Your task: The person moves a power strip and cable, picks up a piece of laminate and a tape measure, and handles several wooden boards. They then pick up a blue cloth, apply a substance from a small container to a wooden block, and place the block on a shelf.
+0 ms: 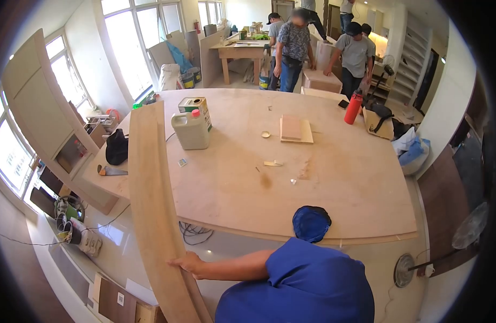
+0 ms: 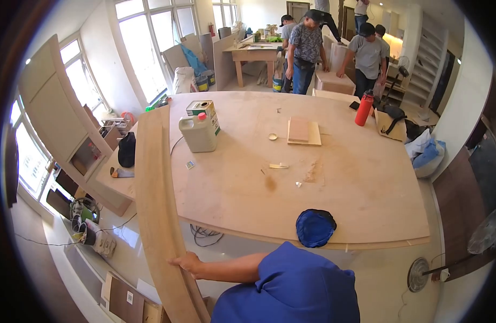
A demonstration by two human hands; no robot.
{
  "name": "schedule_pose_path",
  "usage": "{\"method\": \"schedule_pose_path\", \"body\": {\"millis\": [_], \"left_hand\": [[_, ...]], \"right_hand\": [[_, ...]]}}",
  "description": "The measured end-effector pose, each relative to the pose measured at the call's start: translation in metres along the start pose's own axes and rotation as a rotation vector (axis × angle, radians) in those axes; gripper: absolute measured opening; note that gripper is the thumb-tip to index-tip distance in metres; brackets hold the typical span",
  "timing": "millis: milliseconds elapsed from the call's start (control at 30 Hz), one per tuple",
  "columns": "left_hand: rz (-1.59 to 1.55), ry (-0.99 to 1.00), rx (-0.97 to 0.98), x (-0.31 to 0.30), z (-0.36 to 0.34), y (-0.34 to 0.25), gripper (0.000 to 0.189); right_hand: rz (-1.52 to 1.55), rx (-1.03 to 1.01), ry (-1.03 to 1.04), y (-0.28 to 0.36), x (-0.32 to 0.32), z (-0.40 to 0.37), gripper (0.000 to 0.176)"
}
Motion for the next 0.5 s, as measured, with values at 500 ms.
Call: {"method": "schedule_pose_path", "body": {"millis": [500], "left_hand": [[-0.318, -0.499, -0.08, -0.15, -0.091, 0.038, 0.053]], "right_hand": [[-0.083, 0.012, 0.225, -0.009, 0.062, 0.011, 0.045]]}}
Point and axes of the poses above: each hand's wrist, its own z-axis towards the middle knuckle, its own x-axis out of the palm, y = z × x, the point moved 6 cm from there along z, towards the middle knuckle, and after that the axes turned 14 degrees about -z, right-handed, at the moved point
